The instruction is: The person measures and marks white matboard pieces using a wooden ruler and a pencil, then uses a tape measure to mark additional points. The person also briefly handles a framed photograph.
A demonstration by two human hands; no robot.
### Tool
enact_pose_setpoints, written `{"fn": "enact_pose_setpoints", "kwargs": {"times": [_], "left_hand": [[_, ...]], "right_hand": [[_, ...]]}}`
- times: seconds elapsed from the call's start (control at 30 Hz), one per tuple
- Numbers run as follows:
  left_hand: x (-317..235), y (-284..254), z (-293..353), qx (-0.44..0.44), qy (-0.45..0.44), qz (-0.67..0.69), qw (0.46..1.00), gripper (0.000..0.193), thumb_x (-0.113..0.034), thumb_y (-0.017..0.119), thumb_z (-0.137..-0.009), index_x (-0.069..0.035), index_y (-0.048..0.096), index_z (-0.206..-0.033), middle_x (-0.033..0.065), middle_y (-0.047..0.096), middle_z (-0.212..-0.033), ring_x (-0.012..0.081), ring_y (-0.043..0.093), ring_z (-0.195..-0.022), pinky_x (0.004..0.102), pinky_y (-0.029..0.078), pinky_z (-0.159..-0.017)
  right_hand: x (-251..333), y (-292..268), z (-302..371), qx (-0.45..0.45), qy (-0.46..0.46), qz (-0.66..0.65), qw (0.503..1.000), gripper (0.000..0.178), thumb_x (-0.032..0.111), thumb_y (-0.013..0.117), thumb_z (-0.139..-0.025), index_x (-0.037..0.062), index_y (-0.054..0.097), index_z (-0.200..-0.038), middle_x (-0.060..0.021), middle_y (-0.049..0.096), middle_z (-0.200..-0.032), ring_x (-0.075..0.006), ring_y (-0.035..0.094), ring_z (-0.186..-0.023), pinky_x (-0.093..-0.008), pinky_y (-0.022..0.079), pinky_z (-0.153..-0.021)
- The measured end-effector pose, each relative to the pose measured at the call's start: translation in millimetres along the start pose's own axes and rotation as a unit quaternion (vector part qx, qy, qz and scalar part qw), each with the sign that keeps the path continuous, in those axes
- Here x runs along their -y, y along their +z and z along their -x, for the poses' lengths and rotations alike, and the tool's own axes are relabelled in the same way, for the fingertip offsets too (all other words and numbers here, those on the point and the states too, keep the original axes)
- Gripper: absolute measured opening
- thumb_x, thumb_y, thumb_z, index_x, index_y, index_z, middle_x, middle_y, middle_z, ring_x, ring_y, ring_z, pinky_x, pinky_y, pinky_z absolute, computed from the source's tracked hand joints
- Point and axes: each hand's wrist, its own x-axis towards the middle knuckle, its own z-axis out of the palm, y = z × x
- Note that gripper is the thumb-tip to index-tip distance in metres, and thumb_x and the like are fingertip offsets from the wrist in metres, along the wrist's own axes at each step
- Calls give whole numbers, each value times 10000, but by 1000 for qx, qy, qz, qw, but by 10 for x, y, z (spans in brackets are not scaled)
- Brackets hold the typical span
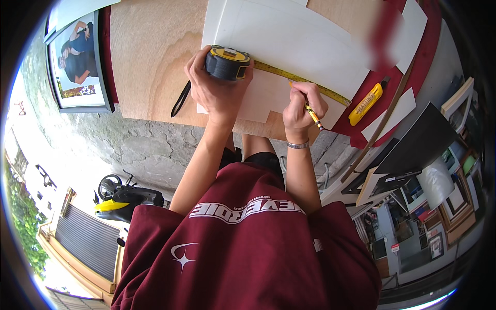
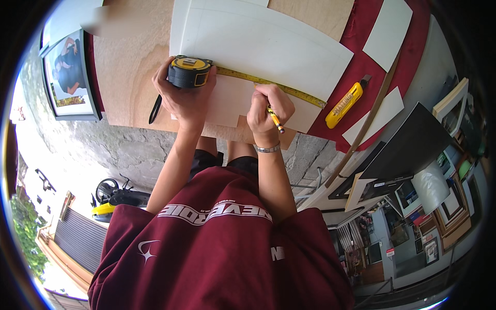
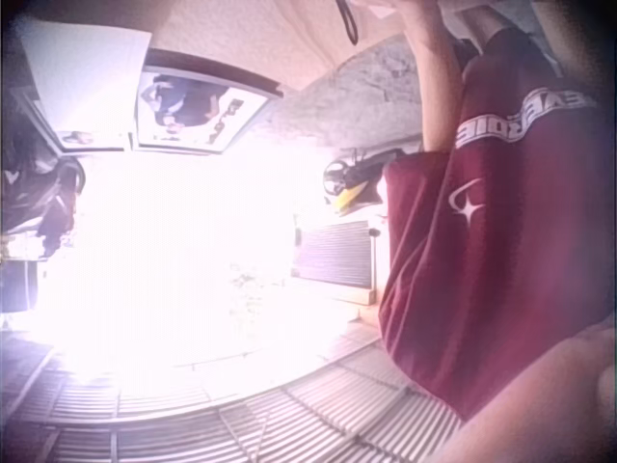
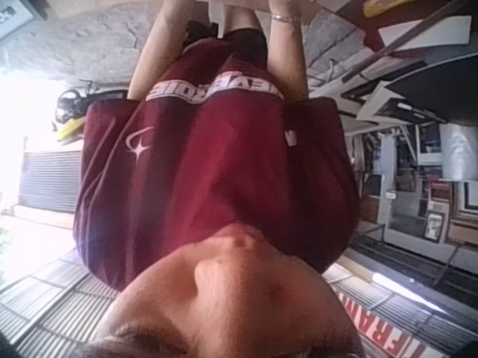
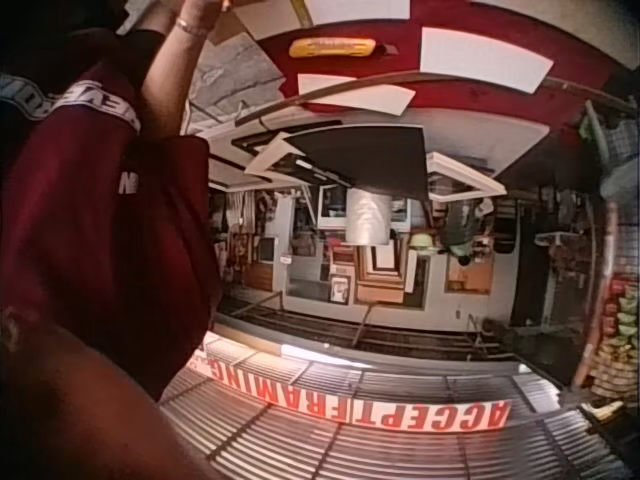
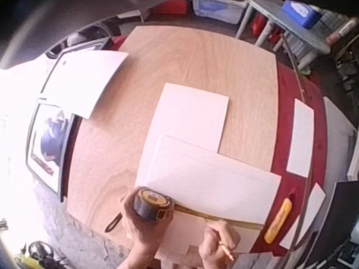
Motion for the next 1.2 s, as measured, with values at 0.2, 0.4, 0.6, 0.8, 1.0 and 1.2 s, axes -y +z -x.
{"fn": "enact_pose_setpoints", "kwargs": {"times": [0.2, 0.4, 0.6, 0.8, 1.0, 1.2], "left_hand": [[7, -3, -24, -5, 12, 4, 1000, 867, -317, 995, -661, -83, 525, -1352, 118, 596, -1236, 331, 618, -1135, 457, 531, -932], [-11, -3, -39, 0, 6, -1, 1000, 875, -319, 998, -650, -90, 526, -1350, 126, 600, -1217, 343, 625, -1114, 464, 532, -922], [11, -12, 17, -19, -8, 60, 998, 848, -259, 989, -654, -84, 520, -1338, 169, 601, -1209, 362, 631, -1085, 462, 542, -914], [-383, -256, -123, -6, -36, 126, 991, 803, -246, 953, -692, -35, 505, -1324, 159, 616, -1125, 368, 613, -1007, 460, 518, -886], [-77, -902, -591, 7, -106, 253, 961, 681, -285, 891, -863, -15, 464, -1321, 126, 588, -1099, 247, 593, -1004, 383, 495, -908], [1343, -1861, -1281, -149, -50, 89, 984, 644, -403, 899, -856, -3, 550, -1219, 151, 670, -1030, 292, 668, -920, 426, 555, -755]], "right_hand": [[2, 10, 2, 2, 3, 1, 1000, 135, -82, 547, -811, -32, 672, -808, -86, 647, -675, -143, 573, -537, -271, 432, -515], [27, -3, -21, -8, 40, -36, 998, 119, -30, 552, -808, -25, 670, -799, -72, 637, -679, -136, 538, -526, -265, 409, -510], [105, -685, -59, -52, 291, -427, 855, 94, 73, 548, -863, 0, 596, -897, -47, 509, -729, -104, 402, -570, -262, 337, -537], [859, -1784, -386, -58, 104, -256, 959, 391, 339, 498, -1081, -28, 594, -1173, -79, 539, -738, -157, 481, -627, -276, 398, -583], [1271, -2544, -679, -237, 67, -48, 968, 463, 386, 368, -1159, -8, 590, -1256, -108, 675, -932, -155, 611, -748, -279, 489, -693], [173, -2445, -173, -158, 203, 135, 957, 281, 239, 508, -1127, -2, 615, -1225, -166, 753, -965, -237, 761, -952, -356, 586, -852]]}}
